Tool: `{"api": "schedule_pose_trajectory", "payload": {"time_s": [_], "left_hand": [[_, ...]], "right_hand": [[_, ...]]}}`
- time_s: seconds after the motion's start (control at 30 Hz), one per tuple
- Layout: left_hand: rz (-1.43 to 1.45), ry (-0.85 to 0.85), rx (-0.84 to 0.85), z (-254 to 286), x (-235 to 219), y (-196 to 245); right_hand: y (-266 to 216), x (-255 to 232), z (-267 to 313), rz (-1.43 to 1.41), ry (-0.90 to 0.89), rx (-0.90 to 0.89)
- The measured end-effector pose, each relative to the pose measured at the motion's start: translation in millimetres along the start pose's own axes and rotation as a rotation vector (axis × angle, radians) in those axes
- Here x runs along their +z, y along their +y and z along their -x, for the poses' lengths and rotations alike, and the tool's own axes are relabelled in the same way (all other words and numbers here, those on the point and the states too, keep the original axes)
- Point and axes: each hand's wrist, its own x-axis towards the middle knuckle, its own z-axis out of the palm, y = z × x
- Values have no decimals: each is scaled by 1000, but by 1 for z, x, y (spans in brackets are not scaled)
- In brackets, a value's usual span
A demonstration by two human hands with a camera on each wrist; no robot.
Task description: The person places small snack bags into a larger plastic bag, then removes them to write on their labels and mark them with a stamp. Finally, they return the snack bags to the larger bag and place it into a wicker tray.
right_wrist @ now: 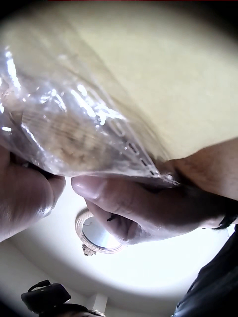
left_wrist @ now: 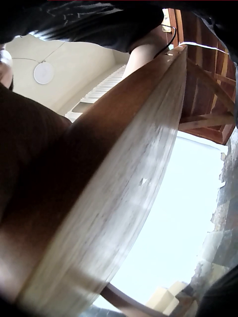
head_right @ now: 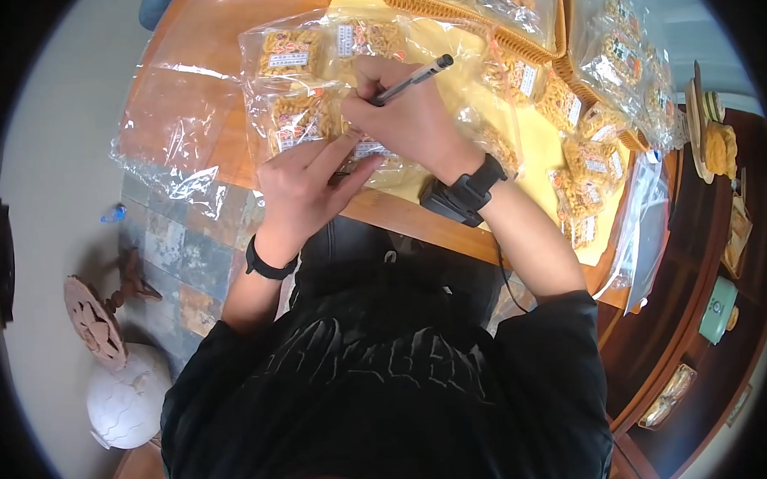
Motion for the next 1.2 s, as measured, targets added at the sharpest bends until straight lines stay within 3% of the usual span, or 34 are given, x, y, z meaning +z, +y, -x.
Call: {"api": "schedule_pose_trajectory", "payload": {"time_s": [1.2], "left_hand": [[-11,-15,-22,1,0,0]], "right_hand": [[0,-2,0,65,57,-56]]}}
